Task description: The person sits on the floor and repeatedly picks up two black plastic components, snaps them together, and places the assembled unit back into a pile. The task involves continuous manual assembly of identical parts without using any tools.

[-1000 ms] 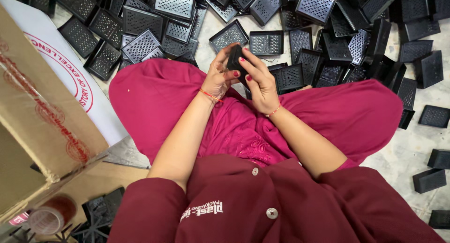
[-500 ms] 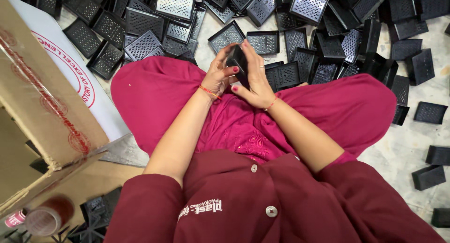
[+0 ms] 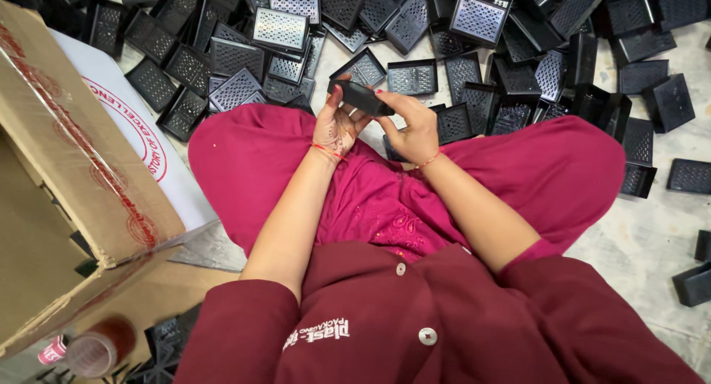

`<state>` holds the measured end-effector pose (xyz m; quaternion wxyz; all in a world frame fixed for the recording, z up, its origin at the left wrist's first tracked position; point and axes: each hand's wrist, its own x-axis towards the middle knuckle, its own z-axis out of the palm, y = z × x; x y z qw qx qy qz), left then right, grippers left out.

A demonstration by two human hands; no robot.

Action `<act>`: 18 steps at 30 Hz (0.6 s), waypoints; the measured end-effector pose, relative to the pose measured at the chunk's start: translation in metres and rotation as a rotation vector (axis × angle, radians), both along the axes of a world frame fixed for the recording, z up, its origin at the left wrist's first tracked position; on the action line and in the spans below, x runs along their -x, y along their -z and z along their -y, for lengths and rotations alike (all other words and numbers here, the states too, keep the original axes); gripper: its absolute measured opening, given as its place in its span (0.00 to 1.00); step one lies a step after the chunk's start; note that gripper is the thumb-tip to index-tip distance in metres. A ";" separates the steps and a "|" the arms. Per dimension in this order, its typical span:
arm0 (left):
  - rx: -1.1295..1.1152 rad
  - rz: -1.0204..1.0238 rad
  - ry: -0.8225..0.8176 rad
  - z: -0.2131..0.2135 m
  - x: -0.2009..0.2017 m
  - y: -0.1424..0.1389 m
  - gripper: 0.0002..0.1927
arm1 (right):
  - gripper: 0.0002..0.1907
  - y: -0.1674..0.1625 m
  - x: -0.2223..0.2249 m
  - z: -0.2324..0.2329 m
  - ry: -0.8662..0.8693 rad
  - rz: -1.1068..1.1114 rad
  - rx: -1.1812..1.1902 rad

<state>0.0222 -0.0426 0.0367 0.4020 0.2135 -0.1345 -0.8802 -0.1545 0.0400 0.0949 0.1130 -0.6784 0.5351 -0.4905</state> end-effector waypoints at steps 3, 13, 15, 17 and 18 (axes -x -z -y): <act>0.037 0.212 -0.104 -0.002 0.005 0.001 0.26 | 0.17 0.007 0.000 -0.001 0.017 0.078 -0.052; 0.934 1.463 -0.729 -0.014 -0.081 -0.066 0.04 | 0.10 0.051 0.006 0.002 -0.154 0.337 -0.435; 1.028 1.400 -0.869 -0.028 -0.171 -0.116 0.21 | 0.12 0.058 0.008 0.009 -0.039 0.311 -0.408; 0.961 1.623 -1.049 -0.041 -0.268 -0.162 0.18 | 0.18 0.064 0.015 0.025 0.111 0.285 -0.378; 0.882 1.848 -1.057 -0.048 -0.315 -0.179 0.17 | 0.19 0.067 0.018 0.034 0.156 0.220 -0.414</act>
